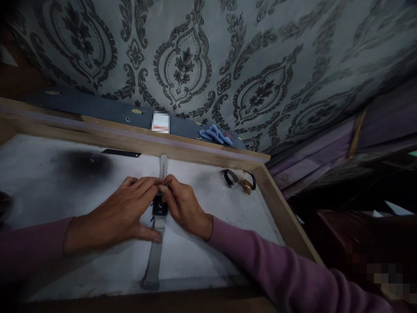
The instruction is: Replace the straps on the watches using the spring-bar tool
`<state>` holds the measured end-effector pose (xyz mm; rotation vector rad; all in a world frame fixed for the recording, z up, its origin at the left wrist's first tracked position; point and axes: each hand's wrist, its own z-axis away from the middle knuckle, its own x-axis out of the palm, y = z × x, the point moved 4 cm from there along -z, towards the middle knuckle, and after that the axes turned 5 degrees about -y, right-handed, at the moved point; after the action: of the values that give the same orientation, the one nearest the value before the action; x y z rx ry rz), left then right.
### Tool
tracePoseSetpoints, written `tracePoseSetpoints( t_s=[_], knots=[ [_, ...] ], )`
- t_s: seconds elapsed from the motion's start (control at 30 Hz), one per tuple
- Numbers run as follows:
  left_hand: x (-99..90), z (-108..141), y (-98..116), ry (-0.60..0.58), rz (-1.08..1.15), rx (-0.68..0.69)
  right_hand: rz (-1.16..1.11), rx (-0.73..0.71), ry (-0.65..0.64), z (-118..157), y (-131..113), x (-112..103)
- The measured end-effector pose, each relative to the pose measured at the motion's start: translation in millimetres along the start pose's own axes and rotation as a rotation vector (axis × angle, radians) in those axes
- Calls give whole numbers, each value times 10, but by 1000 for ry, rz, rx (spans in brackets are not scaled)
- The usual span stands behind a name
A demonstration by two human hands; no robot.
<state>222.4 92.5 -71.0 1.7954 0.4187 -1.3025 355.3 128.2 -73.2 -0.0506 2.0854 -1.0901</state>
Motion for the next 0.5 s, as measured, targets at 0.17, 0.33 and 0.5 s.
tracePoseSetpoints(
  t_s=[0.17,0.33,0.5],
  knots=[
    [10,1,-5,-5,-14,5,-14,27,-1,0,9,4],
    [12,0,-9,-5,-15,3,-22,21,-3,-3,16,13],
    [6,2,-3,-7,-13,3,-35,34,-6,-11,10,10]
  ],
)
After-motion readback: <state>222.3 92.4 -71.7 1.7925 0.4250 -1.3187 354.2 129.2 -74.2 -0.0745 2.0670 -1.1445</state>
